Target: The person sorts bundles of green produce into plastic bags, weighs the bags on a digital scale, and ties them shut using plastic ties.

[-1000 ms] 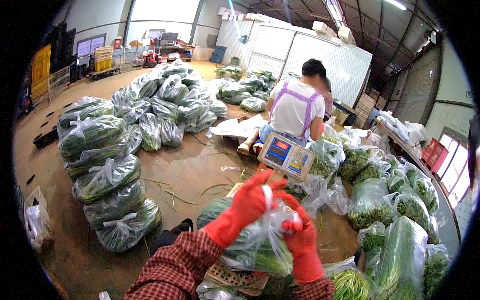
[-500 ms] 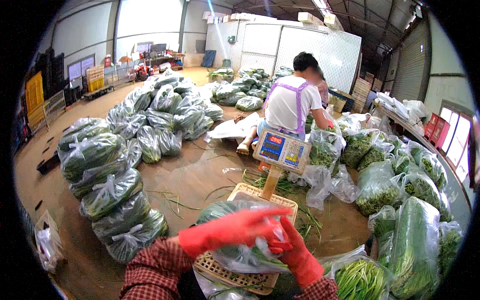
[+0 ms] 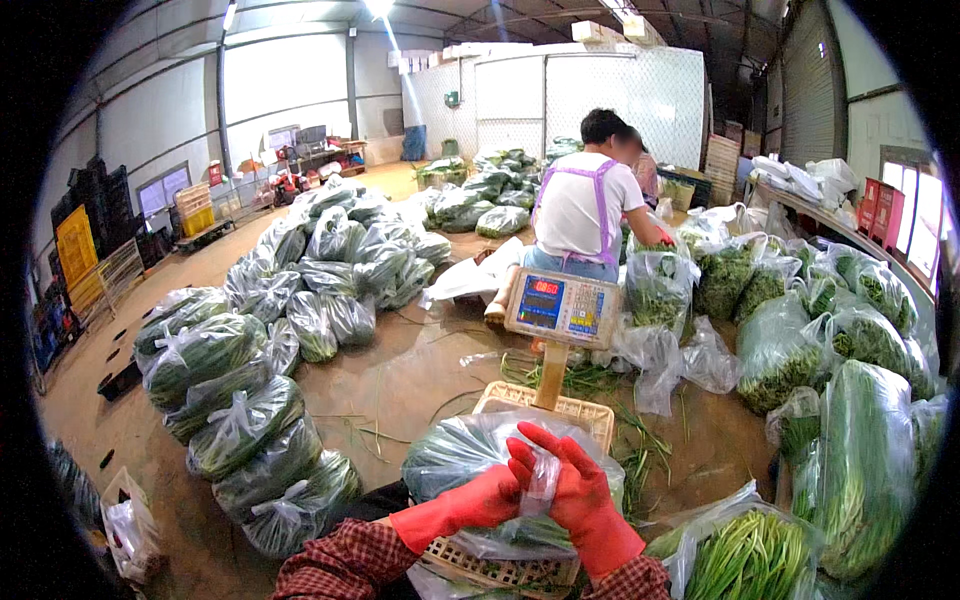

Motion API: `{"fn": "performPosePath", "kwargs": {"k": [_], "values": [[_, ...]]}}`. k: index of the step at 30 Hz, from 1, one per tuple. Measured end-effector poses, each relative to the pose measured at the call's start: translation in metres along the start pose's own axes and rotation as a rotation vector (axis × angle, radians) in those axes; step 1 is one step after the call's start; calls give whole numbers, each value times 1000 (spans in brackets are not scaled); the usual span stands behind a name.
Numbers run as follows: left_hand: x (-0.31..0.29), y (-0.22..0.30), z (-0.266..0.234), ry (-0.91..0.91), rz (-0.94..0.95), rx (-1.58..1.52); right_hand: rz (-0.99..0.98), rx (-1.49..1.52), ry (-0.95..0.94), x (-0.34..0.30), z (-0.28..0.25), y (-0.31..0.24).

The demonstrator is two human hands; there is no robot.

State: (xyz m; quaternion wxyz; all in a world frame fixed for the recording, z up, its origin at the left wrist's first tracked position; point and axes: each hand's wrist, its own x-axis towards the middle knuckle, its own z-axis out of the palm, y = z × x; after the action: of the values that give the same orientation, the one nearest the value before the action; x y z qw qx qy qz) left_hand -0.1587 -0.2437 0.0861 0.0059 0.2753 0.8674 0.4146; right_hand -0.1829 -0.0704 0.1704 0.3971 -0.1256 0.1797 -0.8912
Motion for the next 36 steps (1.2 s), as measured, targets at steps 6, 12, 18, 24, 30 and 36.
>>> {"fn": "performPosePath", "kwargs": {"k": [6,12,18,24,30,36], "values": [[6,32,-28,424,-180,476,81,-218,34,-6,-29,-16],[4,-34,-35,955,-334,575,164,-903,190,-14,-20,0],[7,-24,-49,837,-561,-305,40,-952,305,-18,-39,-13],[-18,-88,-72,886,-747,-328,296,-1048,481,-20,-17,-3],[-53,-97,-85,298,-602,-609,26,-1013,450,-18,-23,-21],[-87,-16,-35,977,-511,-171,-475,-1763,461,3,-102,-42]]}}
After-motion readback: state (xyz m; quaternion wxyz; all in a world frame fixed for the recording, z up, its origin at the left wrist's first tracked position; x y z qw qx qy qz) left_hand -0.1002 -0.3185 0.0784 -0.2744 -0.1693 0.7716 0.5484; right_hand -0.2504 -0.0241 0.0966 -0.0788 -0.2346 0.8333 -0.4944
